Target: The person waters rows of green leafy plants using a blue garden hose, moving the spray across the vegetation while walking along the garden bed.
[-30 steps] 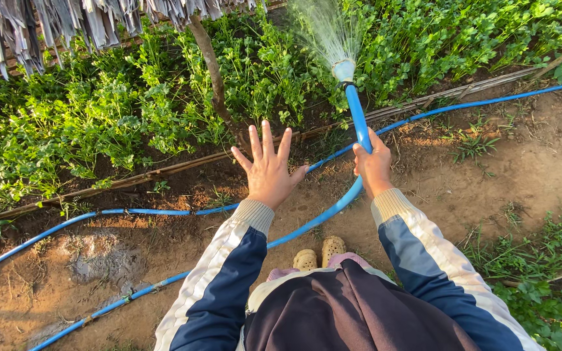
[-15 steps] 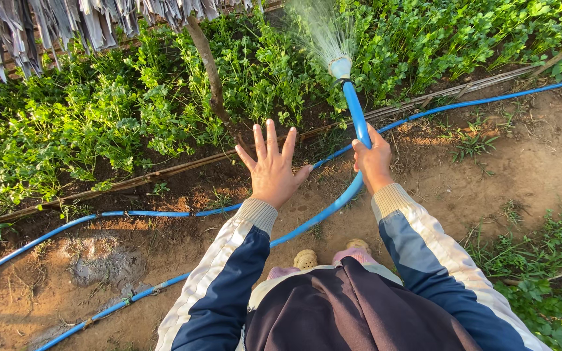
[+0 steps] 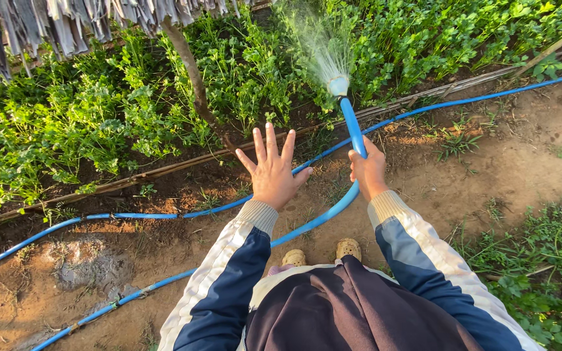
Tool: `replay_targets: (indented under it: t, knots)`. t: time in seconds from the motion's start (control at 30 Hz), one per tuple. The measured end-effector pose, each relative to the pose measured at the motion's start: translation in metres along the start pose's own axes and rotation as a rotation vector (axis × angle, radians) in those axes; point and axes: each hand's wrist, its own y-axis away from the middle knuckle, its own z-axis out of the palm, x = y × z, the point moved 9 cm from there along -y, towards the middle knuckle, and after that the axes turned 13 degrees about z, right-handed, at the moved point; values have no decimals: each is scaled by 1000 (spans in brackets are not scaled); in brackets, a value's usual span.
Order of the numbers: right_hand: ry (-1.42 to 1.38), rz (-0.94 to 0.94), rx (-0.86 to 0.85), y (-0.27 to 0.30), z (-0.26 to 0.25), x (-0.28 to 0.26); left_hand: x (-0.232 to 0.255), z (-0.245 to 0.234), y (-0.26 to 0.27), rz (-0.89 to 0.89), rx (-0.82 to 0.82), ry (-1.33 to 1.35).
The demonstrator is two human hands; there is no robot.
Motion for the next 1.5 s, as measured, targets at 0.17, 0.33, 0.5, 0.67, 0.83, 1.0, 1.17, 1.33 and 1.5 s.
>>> replay_targets:
  t: [0.17,0.33,0.5,0.67,0.83,1.0,1.17,1.33,1.5]
  knots:
    - [-15,46,-30,-5,-20,25,14,10,-5,-5,-5,0]
    - [19,101,-7,-14,-35,49,28,19,-8,-7,-18,-3]
    - [49,145,3,-18,-50,74,39,24,-7,4,1,-2]
    - [-9,189,-4,-24,-68,103,48,32,-3,3,-3,-13]
    - [-23,251,33,-25,-83,129,56,44,1,-11,-49,-12]
    - [5,303,70,-14,-95,136,63,50,3,1,-70,-23]
    - [-6,338,101,-6,-101,132,70,50,2,1,-99,-27]
    - [16,331,90,-7,-100,135,73,46,3,-5,-118,-32]
    - [25,278,16,-16,-91,146,76,43,4,5,-102,-38]
